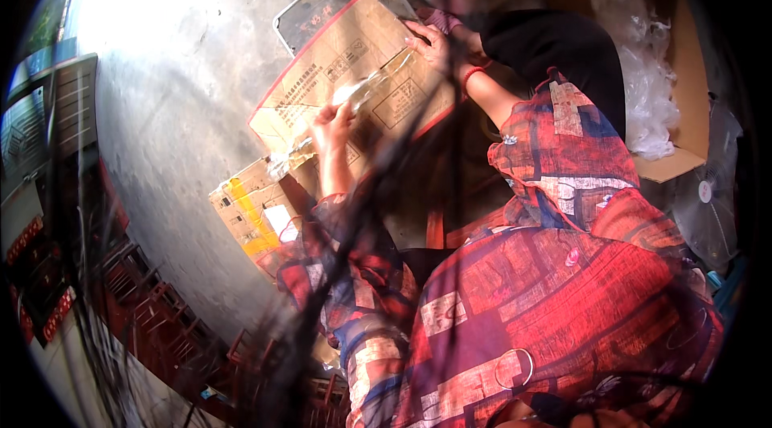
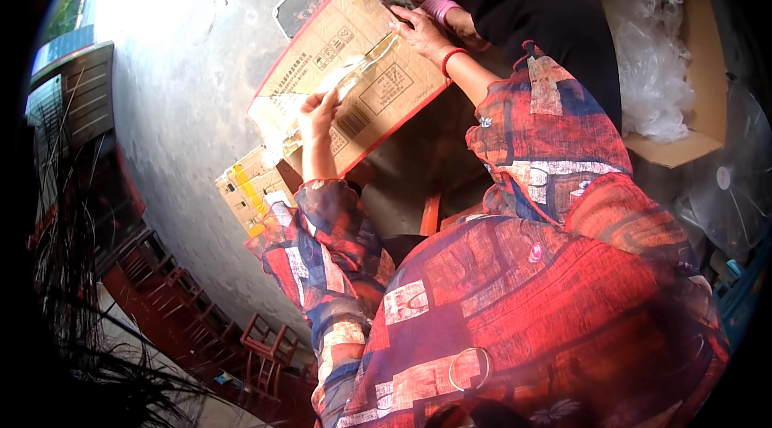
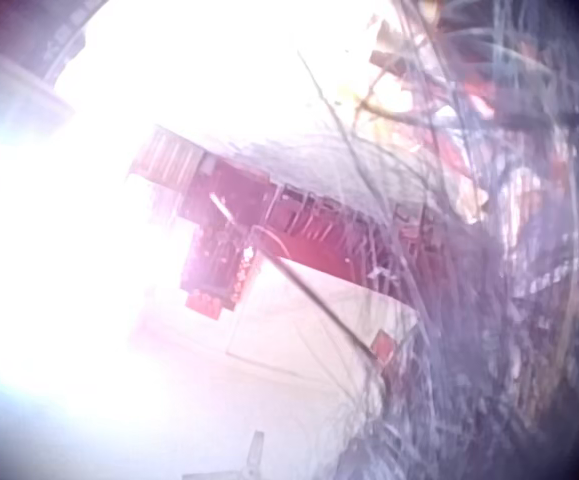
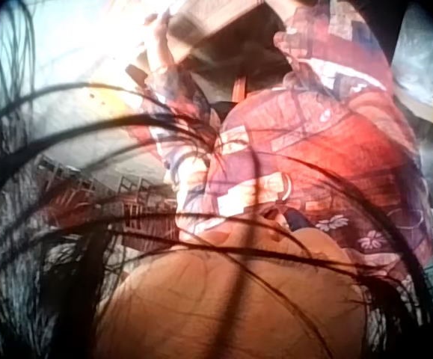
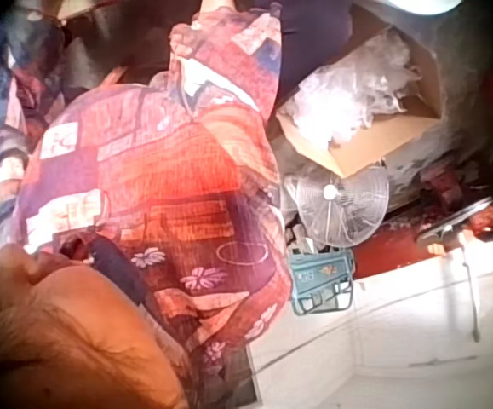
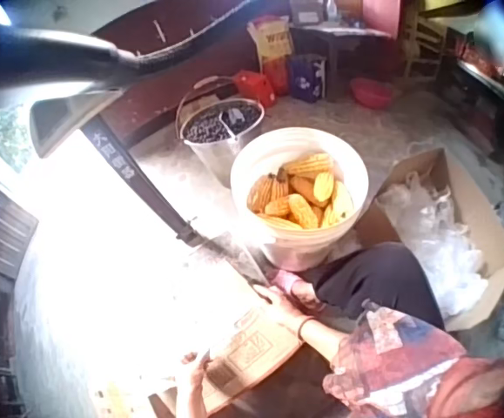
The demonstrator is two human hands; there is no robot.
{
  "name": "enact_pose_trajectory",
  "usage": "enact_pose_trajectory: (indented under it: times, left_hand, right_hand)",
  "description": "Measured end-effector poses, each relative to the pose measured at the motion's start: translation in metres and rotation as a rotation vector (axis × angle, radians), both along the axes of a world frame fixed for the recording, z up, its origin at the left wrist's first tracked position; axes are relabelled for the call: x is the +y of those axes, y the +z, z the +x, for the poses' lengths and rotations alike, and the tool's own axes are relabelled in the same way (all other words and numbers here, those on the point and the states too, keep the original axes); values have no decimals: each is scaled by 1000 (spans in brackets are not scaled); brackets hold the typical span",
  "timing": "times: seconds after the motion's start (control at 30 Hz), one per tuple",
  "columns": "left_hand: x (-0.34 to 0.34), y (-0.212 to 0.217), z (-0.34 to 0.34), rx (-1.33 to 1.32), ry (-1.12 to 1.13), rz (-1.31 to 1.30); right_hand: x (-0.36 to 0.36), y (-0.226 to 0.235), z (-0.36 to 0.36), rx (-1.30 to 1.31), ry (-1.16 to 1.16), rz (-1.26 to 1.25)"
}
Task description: The person tapes a cardboard box shut using a roll of yellow tape and scissors.
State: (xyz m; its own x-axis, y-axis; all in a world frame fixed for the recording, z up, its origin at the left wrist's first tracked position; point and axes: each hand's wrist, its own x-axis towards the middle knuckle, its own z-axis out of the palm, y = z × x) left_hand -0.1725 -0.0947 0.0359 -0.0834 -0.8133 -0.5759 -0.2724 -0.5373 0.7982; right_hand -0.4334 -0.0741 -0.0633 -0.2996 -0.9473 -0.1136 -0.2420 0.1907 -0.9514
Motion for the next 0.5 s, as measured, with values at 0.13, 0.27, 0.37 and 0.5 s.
enact_pose_trajectory:
  times: [0.13, 0.27, 0.37, 0.5]
  left_hand:
    - [3, 13, 5, -4, -6, 28]
    - [-1, 11, 55, -152, -14, -39]
    - [8, 33, 109, -194, 40, 4]
    - [8, 59, 149, -281, 65, 39]
  right_hand:
    - [2, -1, 0, 3, -37, -55]
    - [-1, -7, 0, 11, -12, -80]
    - [0, -21, -4, 28, -36, -80]
    - [3, -29, -27, -90, 29, -80]
